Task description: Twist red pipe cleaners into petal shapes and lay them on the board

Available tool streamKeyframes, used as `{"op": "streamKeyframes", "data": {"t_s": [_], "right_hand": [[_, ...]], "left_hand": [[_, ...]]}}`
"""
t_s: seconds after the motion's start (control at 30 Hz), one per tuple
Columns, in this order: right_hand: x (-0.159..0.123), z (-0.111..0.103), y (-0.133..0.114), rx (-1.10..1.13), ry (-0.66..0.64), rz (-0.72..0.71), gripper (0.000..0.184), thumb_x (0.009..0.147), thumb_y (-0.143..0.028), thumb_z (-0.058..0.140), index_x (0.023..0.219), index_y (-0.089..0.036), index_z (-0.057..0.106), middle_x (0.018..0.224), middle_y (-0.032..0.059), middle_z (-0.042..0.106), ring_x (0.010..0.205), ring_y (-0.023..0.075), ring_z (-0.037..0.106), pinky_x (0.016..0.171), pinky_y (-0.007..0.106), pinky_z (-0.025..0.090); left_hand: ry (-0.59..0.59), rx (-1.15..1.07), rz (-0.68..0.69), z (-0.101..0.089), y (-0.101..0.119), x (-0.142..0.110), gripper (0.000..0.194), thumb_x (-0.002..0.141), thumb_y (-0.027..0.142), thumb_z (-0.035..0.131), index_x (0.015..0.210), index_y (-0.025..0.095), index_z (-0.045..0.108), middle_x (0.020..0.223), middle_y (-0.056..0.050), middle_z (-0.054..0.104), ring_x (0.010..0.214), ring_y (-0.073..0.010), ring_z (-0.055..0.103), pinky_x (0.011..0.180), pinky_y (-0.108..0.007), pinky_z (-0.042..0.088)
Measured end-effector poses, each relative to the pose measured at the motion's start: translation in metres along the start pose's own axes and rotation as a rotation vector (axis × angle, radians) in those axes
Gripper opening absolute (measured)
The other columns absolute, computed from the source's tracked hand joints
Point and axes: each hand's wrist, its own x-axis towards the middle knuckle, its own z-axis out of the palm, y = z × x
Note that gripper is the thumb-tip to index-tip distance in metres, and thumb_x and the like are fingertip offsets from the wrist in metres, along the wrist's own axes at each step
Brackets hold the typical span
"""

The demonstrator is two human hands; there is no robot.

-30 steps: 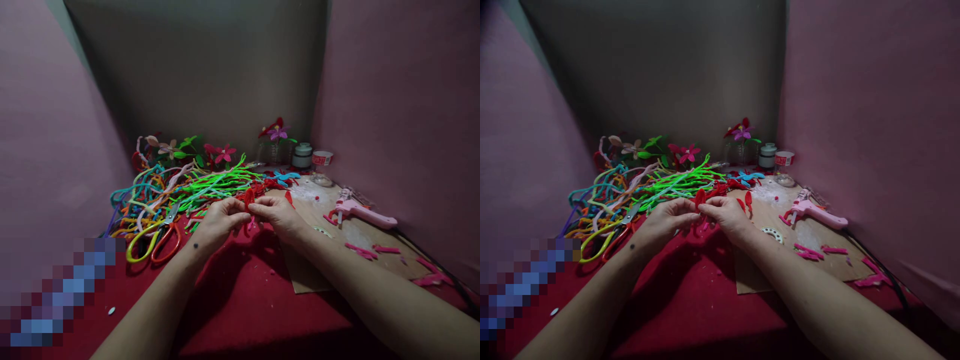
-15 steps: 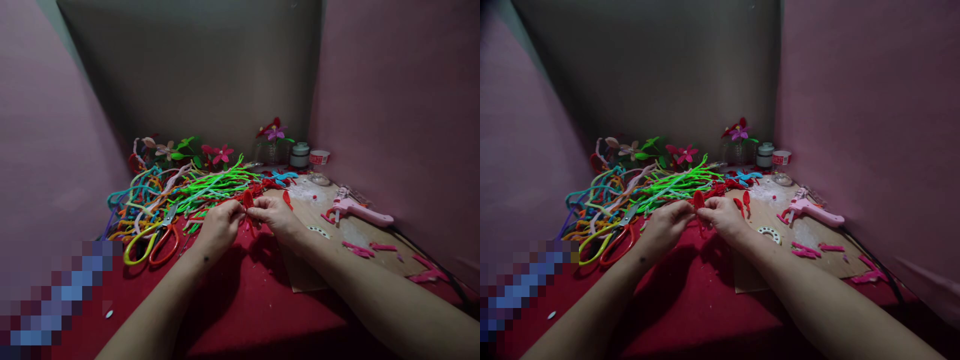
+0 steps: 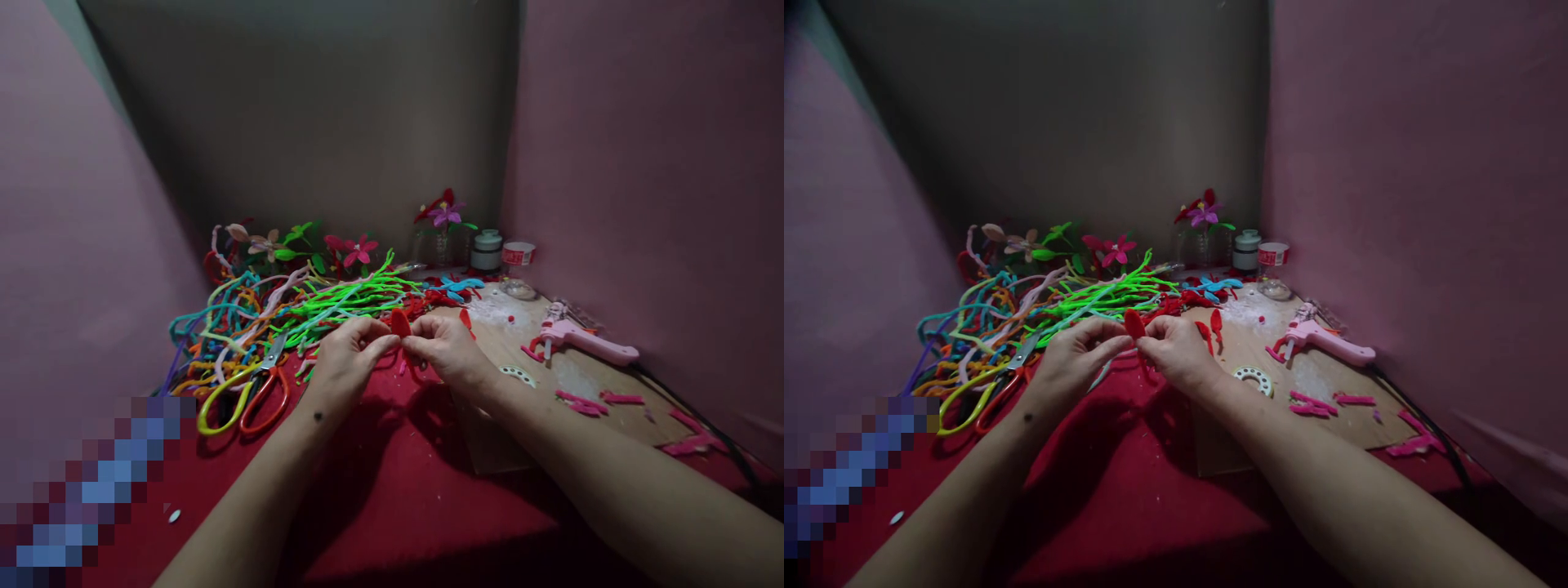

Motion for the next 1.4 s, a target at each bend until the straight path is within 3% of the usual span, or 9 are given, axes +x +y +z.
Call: {"op": "streamKeyframes", "data": {"t_s": [0.27,0.4,0.5,0.67,0.83,0.93,1.1,1.4], "right_hand": [[-0.004,0.005,0.003,-0.242,0.036,-0.136,0.008,0.067,-0.016,0.054,0.059,-0.014,0.054,0.054,-0.0018,0.052,0.051,0.0079,0.044,0.050,0.021,0.034],[-0.007,0.007,0.001,-0.309,0.036,-0.171,0.008,0.068,-0.015,0.055,0.061,-0.013,0.057,0.057,-0.0008,0.054,0.055,0.0088,0.045,0.054,0.022,0.034],[-0.006,0.007,0.002,-0.198,0.001,-0.097,0.006,0.066,-0.016,0.058,0.061,-0.013,0.058,0.058,-0.0002,0.055,0.055,0.0093,0.047,0.054,0.023,0.035],[-0.006,0.007,0.001,0.139,-0.046,0.142,0.012,0.058,-0.020,0.065,0.058,-0.014,0.055,0.048,-0.0035,0.051,0.042,0.0070,0.041,0.045,0.022,0.031],[-0.005,0.006,0.001,0.361,-0.073,0.265,0.016,0.055,-0.021,0.067,0.057,-0.014,0.053,0.047,-0.0040,0.049,0.039,0.0055,0.038,0.042,0.021,0.024],[-0.004,0.006,0.005,0.417,-0.094,0.264,0.017,0.056,-0.022,0.068,0.056,-0.014,0.052,0.046,-0.0041,0.049,0.040,0.0055,0.038,0.043,0.021,0.025],[-0.003,0.006,0.007,0.369,-0.105,0.179,0.017,0.058,-0.023,0.065,0.057,-0.015,0.050,0.046,-0.0048,0.047,0.040,0.0053,0.036,0.043,0.021,0.024],[-0.005,0.007,0.003,0.065,-0.081,0.077,0.016,0.065,-0.027,0.058,0.061,-0.015,0.048,0.053,-0.0039,0.046,0.048,0.0062,0.036,0.046,0.021,0.027]], "left_hand": [[-0.142,-0.481,-0.441,0.005,0.006,-0.003,0.014,0.063,0.025,0.059,0.059,0.014,0.052,0.044,0.008,0.036,0.037,-0.0030,0.025,0.037,-0.019,0.017],[-0.214,-0.660,-0.541,0.007,0.002,-0.002,0.017,0.058,0.017,0.056,0.050,0.016,0.041,0.041,0.008,0.030,0.035,-0.0026,0.021,0.036,-0.019,0.012],[-0.217,-0.697,-0.567,0.008,-0.001,-0.002,0.017,0.057,0.017,0.054,0.049,0.017,0.039,0.041,0.009,0.028,0.034,-0.0025,0.020,0.036,-0.019,0.012],[-0.208,-0.693,-0.491,0.009,-0.001,-0.004,0.003,0.056,0.013,0.049,0.055,0.015,0.047,0.042,0.008,0.030,0.034,-0.0027,0.021,0.035,-0.019,0.013],[-0.203,-0.615,-0.383,0.009,0.000,-0.004,0.004,0.060,0.013,0.049,0.063,0.014,0.053,0.045,0.008,0.034,0.037,-0.0027,0.024,0.037,-0.018,0.017],[-0.231,-0.557,-0.288,0.006,0.000,-0.003,0.007,0.063,0.014,0.052,0.069,0.014,0.056,0.051,0.006,0.043,0.041,-0.0028,0.030,0.039,-0.017,0.022],[-0.296,-0.520,-0.174,0.000,-0.003,0.000,0.007,0.068,0.017,0.055,0.071,0.013,0.059,0.059,0.004,0.052,0.048,-0.0037,0.038,0.045,-0.016,0.029],[-0.244,-0.577,-0.221,-0.004,-0.010,0.004,0.020,0.068,0.030,0.063,0.080,0.014,0.062,0.061,0.002,0.056,0.049,-0.0066,0.045,0.046,-0.019,0.034]]}}
